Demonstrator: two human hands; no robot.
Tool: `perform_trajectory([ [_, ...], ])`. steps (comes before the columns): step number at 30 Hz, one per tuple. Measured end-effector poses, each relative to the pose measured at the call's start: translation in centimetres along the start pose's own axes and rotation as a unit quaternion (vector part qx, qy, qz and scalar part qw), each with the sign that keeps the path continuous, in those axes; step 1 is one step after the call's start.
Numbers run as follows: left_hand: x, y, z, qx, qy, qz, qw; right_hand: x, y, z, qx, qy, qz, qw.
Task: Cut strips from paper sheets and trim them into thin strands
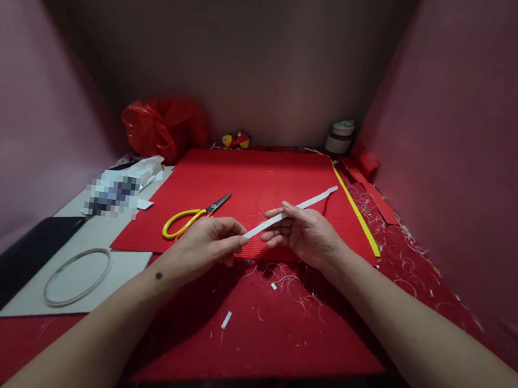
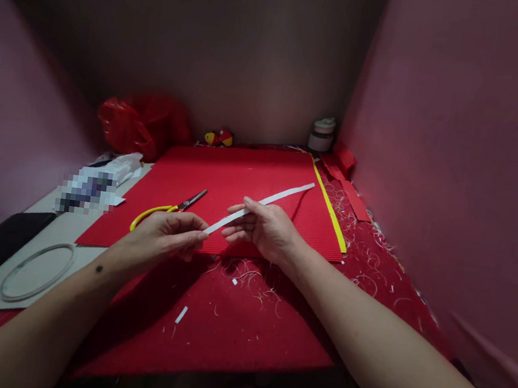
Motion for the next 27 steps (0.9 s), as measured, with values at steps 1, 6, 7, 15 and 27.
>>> perform_trajectory([
  [1,-0.1,0.1,-0.1,-0.003,-0.001,-0.001,1.0,0.0,0.0,0.0,0.001,-0.001,-0.001,1.0],
  [6,-0.3,0.0,0.3,-0.019,-0.011,-0.005,1.0,-0.1,-0.2,0.0,-0.015,-0.018,-0.004,1.0],
  [7,-0.4,-0.1,0.5,-0.026,-0.016,-0.005,1.0,-0.1,-0.1,0.0,-0.015,-0.018,-0.004,1.0],
  [15,-1.7,-0.7,1.3,-0.06,-0.076,-0.007,0.995,-0.7,0.1,-0.1,-0.004,-0.018,-0.008,1.0],
  [27,-2.1,-0.8,1.2,-0.066,-0.06,-0.038,0.995,-0.9,0.2,-0.4,-0.011,-0.023,0.02,0.999],
])
Point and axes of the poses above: each hand's wrist, its own y-axis towards the middle knuckle, its own x-axis out of the palm, z = x × y, the point moved 1 cm from there along y, towards the middle knuckle, and after that the axes turned 13 degrees about -x, right-handed, at the moved point
